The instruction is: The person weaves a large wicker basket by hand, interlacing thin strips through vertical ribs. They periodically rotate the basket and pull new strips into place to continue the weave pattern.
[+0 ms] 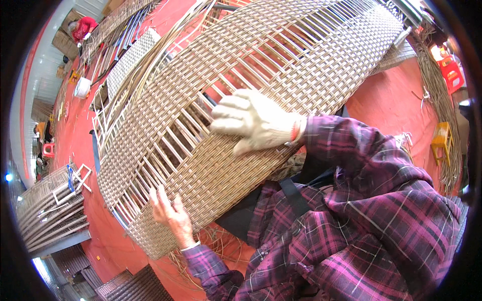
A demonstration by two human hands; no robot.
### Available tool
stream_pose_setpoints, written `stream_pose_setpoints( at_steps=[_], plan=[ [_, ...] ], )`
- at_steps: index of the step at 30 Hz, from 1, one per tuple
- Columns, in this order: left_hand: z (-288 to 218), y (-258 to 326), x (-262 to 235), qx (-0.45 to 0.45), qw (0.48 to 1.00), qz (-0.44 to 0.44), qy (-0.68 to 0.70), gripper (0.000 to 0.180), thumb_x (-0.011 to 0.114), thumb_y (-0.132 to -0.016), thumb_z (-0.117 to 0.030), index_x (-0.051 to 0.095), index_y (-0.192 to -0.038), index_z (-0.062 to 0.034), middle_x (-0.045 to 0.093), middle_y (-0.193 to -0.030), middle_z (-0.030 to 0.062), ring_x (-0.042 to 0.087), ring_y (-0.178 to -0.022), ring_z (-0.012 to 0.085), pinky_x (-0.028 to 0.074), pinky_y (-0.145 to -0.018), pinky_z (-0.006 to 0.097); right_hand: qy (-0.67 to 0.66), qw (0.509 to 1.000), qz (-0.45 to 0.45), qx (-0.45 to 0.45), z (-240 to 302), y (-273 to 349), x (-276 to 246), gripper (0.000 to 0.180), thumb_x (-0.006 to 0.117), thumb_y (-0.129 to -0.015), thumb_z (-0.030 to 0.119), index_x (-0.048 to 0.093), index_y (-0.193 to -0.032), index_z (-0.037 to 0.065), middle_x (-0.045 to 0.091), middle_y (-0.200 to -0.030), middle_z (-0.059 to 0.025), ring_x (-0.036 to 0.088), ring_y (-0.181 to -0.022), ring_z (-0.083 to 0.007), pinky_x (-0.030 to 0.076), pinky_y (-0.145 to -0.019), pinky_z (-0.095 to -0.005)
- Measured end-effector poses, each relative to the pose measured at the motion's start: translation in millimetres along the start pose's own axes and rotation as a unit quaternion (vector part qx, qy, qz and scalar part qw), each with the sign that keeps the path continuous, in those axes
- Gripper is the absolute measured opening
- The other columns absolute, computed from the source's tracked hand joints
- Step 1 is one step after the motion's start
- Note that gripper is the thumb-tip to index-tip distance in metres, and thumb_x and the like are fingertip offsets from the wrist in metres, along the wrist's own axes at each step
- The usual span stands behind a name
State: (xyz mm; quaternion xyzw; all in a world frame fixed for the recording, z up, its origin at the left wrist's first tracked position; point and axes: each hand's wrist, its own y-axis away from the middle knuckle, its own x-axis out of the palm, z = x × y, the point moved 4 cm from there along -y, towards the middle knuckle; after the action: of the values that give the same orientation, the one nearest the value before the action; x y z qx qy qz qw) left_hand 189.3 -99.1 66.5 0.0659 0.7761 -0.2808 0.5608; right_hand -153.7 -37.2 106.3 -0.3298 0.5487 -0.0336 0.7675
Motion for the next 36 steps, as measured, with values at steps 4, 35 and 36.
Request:
stream_pose_setpoints(
  at_steps=[4,35,36],
  plan=[
    [-101,-28,27,0.122,0.992,0.033,0.023,0.060,0.070,-0.085,-0.027,0.048,-0.140,-0.0135,0.037,-0.152,0.0126,0.031,-0.141,0.0293,0.022,-0.111,0.050,0.187,0.958,0.017,0.217,-77,58,-53,0.070,0.064,-0.080,0.060,0.056,-0.129,0.012,0.055,-0.132,-0.0097,0.047,-0.126,-0.0281,0.032,-0.107,-0.0465],
    [-281,-175,123,0.219,0.965,0.042,0.136,0.034,0.055,-0.098,-0.019,0.059,-0.130,-0.0069,0.064,-0.118,0.0204,0.061,-0.106,0.0330,0.048,-0.091,0.040,0.063,0.959,-0.176,0.212,-148,133,-101,0.037,0.070,-0.074,0.041,0.069,-0.104,0.018,0.062,-0.103,-0.0038,0.056,-0.104,-0.0252,0.043,-0.089,-0.0427],
    [-274,-175,127,0.179,0.973,0.066,0.128,0.034,0.054,-0.099,-0.018,0.058,-0.131,-0.0055,0.063,-0.121,0.0203,0.060,-0.108,0.0332,0.047,-0.092,0.040,0.043,0.947,-0.221,0.227,-141,161,-105,0.040,0.071,-0.074,0.037,0.068,-0.107,0.016,0.063,-0.105,-0.0040,0.057,-0.105,-0.0259,0.044,-0.090,-0.0425]
  ],
)
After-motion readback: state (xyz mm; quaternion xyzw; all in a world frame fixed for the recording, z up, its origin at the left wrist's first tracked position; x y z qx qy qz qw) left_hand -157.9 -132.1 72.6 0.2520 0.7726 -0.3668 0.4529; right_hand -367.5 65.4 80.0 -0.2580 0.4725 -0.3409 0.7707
